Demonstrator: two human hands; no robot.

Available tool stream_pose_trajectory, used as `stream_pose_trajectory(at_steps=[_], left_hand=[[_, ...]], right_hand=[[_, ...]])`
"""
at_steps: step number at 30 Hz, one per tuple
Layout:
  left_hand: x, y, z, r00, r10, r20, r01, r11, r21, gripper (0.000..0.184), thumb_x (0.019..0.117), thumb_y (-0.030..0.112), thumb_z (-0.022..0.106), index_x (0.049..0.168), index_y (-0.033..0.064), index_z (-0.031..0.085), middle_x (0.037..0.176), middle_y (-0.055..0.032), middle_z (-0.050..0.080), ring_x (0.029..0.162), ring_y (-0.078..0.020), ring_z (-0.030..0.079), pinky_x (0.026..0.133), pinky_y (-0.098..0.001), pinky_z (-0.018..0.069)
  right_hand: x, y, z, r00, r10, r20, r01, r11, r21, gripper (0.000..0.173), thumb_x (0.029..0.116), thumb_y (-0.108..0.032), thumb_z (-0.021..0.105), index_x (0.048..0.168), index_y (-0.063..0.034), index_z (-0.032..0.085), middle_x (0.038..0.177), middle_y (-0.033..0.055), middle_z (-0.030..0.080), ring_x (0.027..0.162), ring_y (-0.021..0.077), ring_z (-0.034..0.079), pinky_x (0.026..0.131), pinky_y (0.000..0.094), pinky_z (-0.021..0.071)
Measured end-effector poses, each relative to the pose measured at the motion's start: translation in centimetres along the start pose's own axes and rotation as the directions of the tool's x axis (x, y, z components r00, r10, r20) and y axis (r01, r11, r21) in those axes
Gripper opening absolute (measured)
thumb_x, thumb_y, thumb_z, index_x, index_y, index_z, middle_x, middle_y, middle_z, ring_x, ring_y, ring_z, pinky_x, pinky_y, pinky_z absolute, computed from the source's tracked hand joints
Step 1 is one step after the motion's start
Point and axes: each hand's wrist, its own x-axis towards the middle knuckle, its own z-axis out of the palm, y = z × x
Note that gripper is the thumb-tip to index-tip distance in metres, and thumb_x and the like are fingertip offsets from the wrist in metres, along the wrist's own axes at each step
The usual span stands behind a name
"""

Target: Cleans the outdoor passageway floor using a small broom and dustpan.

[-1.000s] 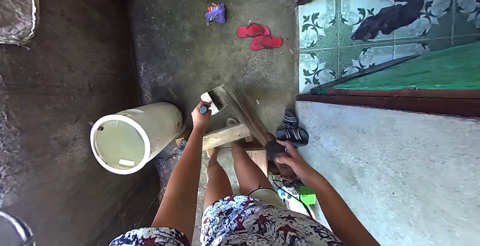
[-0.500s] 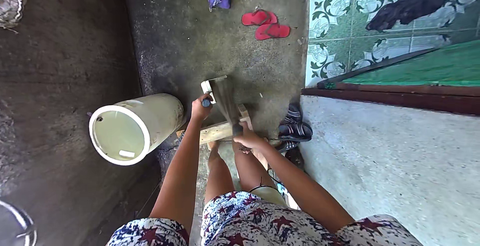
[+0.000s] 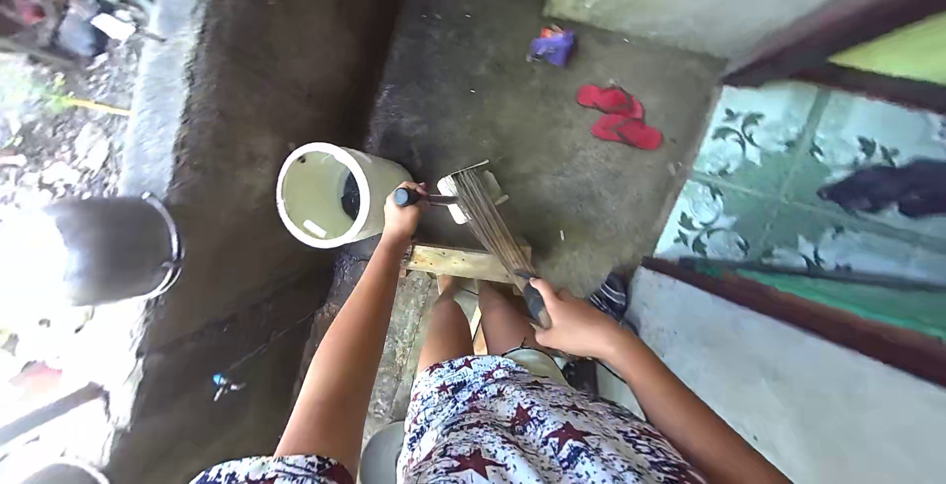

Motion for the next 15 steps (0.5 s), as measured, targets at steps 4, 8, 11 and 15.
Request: stream_pose_trajectory(at_steps=[4, 8, 11, 15], left_hand=[[-4.1, 1.4, -4.6, 0.989, 0.131, -0.07, -0.139, 0.982, -0.13, 0.018, 0.0857, -0.01, 0.059, 0.102, -0.0034, 0.061, 0.124, -0.0166, 0.066, 0.117, -0.0215, 0.063, 0.1, -0.0398, 0.0516], [-8.8, 2.6, -8.9, 0.959, 0.193, -0.209, -0.25, 0.921, -0.299, 0.017, 0.0804, -0.012, 0.056, 0.097, -0.0072, 0.057, 0.122, -0.0195, 0.065, 0.123, -0.0213, 0.06, 0.109, -0.0377, 0.0466], [-13.8, 3.7, -12.8, 0.916, 0.18, -0.358, -0.314, 0.878, -0.363, 0.019, 0.0788, -0.014, 0.054, 0.095, -0.0039, 0.055, 0.118, -0.0171, 0.067, 0.118, -0.0192, 0.063, 0.102, -0.0375, 0.0503], [-21.1, 5.7, -18.0, 0.858, 0.096, -0.504, -0.338, 0.844, -0.415, 0.023, 0.0785, -0.014, 0.052, 0.092, 0.0037, 0.055, 0.11, -0.0092, 0.071, 0.095, -0.0098, 0.067, 0.076, -0.0255, 0.0534]], right_hand=[[-4.2, -2.3, -1.0, 0.999, 0.008, -0.048, -0.019, 0.974, -0.224, 0.096, 0.091, -0.026, 0.074, 0.164, -0.0099, 0.014, 0.147, 0.0344, 0.043, 0.123, 0.0492, 0.057, 0.101, 0.0602, 0.0479], [-8.6, -4.0, -1.3, 0.989, -0.045, -0.144, -0.015, 0.92, -0.392, 0.096, 0.0886, -0.023, 0.076, 0.164, -0.0112, 0.018, 0.143, 0.0363, 0.046, 0.115, 0.0525, 0.06, 0.095, 0.0638, 0.0494], [-12.2, -5.2, -1.8, 0.961, -0.187, -0.203, 0.064, 0.866, -0.496, 0.095, 0.0844, -0.018, 0.08, 0.162, -0.0092, 0.025, 0.136, 0.0388, 0.05, 0.111, 0.0565, 0.06, 0.091, 0.0691, 0.0486], [-17.9, -8.0, -3.1, 0.877, -0.449, -0.17, 0.25, 0.73, -0.636, 0.088, 0.0815, -0.014, 0.081, 0.157, -0.0033, 0.037, 0.128, 0.041, 0.056, 0.106, 0.0621, 0.059, 0.086, 0.0777, 0.0448]])
